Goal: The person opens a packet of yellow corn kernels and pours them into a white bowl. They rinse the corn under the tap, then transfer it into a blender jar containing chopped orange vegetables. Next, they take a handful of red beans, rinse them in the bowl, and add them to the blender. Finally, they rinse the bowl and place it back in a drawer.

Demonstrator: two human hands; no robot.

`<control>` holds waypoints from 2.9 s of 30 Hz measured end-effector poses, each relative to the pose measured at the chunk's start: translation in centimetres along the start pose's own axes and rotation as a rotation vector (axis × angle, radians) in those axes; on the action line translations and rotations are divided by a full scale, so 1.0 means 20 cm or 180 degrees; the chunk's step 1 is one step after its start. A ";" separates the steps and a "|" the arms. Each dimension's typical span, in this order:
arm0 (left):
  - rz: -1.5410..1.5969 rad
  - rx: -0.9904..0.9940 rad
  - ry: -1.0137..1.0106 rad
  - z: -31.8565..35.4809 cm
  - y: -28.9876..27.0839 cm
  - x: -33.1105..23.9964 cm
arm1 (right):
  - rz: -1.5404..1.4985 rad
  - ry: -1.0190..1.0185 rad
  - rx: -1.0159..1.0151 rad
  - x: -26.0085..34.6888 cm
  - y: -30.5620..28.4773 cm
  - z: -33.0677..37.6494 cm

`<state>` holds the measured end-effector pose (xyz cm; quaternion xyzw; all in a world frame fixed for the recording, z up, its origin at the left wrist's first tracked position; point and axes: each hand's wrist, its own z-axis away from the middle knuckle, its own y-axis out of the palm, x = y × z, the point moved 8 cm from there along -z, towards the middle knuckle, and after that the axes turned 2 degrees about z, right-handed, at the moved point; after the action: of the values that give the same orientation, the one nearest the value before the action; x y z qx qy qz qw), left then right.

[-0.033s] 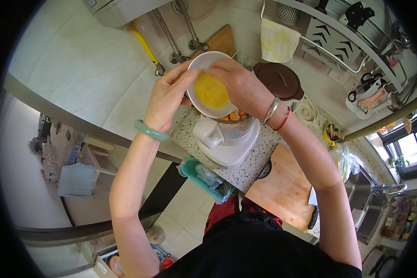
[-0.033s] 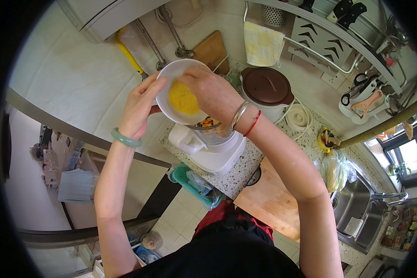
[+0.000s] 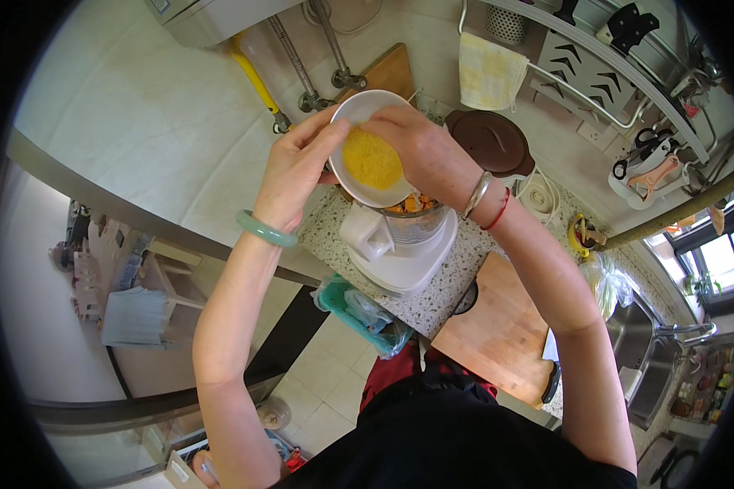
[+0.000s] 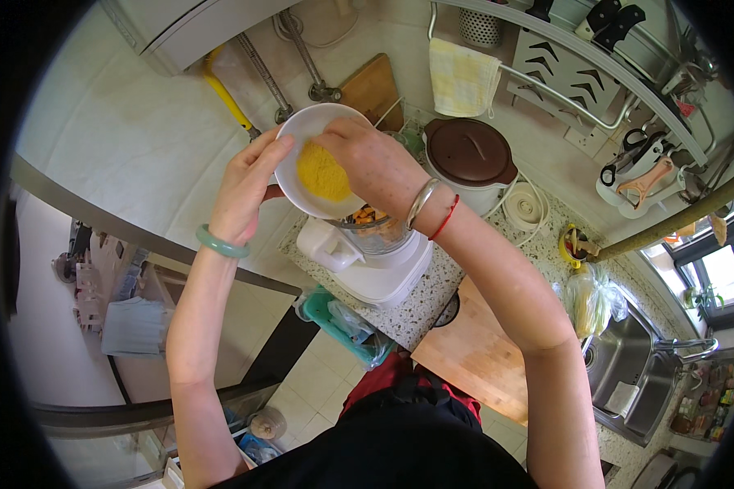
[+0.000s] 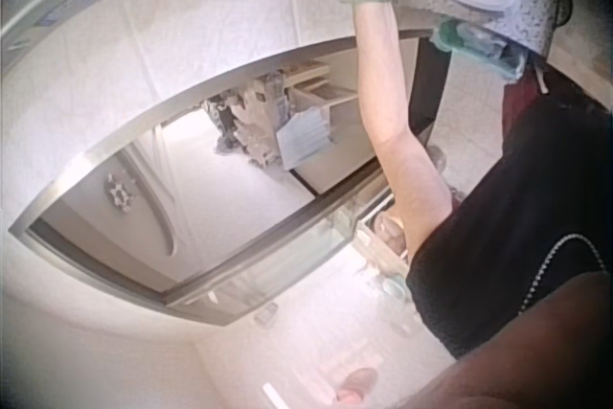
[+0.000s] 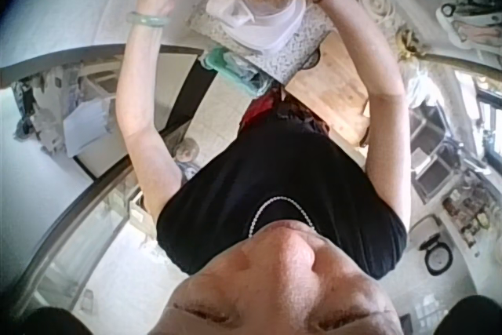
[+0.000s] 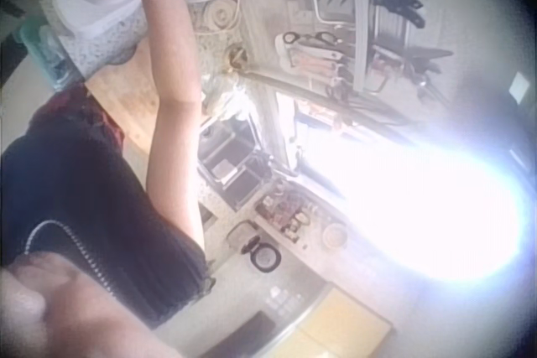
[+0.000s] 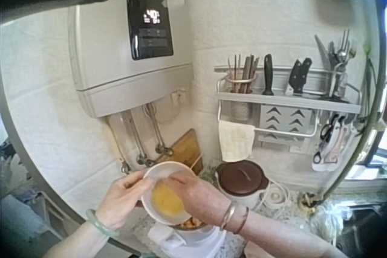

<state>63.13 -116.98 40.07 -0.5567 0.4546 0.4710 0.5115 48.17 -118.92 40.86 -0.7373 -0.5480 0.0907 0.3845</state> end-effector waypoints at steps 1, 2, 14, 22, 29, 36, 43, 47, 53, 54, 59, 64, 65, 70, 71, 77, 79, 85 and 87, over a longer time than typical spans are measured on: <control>-0.0001 0.0000 0.0032 0.00 0.00 0.00 | 0.0029 0.0010 0.0129 -0.01 0.02 0.01; 0.0014 0.0010 0.0044 -0.01 0.01 0.00 | 0.0054 0.0024 0.0258 -0.02 0.03 0.02; -0.0110 0.0127 0.0252 -0.06 0.05 -0.01 | -0.0336 -0.0241 -0.0528 0.01 -0.03 -0.03; -0.0012 0.0129 0.0437 -0.05 0.06 -0.02 | -0.0450 -0.0271 0.0515 0.02 0.06 0.03; -0.0042 0.0103 0.0523 -0.06 0.10 -0.06 | -0.0213 -0.0246 -0.0274 -0.01 -0.02 0.01; -0.0304 0.0115 0.0770 -0.08 0.10 -0.07 | -0.0304 -0.0224 0.0325 -0.04 0.08 0.07; -0.0676 0.0110 0.1087 -0.06 0.13 -0.11 | -0.0348 0.0034 0.1059 -0.05 0.09 0.12; -0.0576 0.0083 0.1074 -0.06 0.13 -0.11 | -0.0231 0.0078 0.0949 -0.06 0.06 0.13; -0.0312 0.0173 0.0959 -0.09 0.15 -0.09 | -0.0687 0.0006 -0.0309 -0.02 -0.03 0.03; -0.0291 0.0183 0.0919 -0.09 0.15 -0.08 | -0.0748 -0.0022 -0.0312 -0.02 -0.02 0.03; -0.0235 0.0138 0.0923 -0.08 0.14 -0.10 | -0.0879 -0.0185 0.0520 0.00 0.07 0.07; -0.0391 0.0180 0.0944 -0.08 0.14 -0.09 | -0.0493 -0.0217 0.1193 -0.02 0.04 0.15; -0.0407 0.0172 0.0950 -0.08 0.14 -0.10 | -0.0469 -0.0171 0.1132 -0.03 0.02 0.16; -0.0509 0.0180 0.0993 -0.06 0.16 -0.13 | 0.0066 -0.0295 -0.0124 -0.04 -0.09 0.09; -0.0534 0.0176 0.0973 -0.06 0.16 -0.14 | 0.0200 -0.0313 -0.0196 -0.04 -0.09 0.09; -0.0680 0.0069 0.0949 -0.07 0.12 -0.15 | 0.0280 0.0065 0.1123 -0.07 0.08 0.20; -0.0340 -0.0043 0.0965 -0.09 0.07 -0.12 | -0.0007 0.0168 0.1169 -0.07 0.08 0.21; -0.0485 -0.0128 0.0669 -0.08 0.06 -0.13 | -0.0364 0.0003 0.0322 -0.01 -0.03 0.11; -0.0357 -0.0099 0.0724 -0.07 0.06 -0.13 | -0.0586 -0.0154 0.0134 0.03 -0.01 0.12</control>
<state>61.63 -118.41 42.55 -0.6389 0.4706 0.3824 0.4735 47.01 -117.22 39.50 -0.6732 -0.6205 0.0842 0.3933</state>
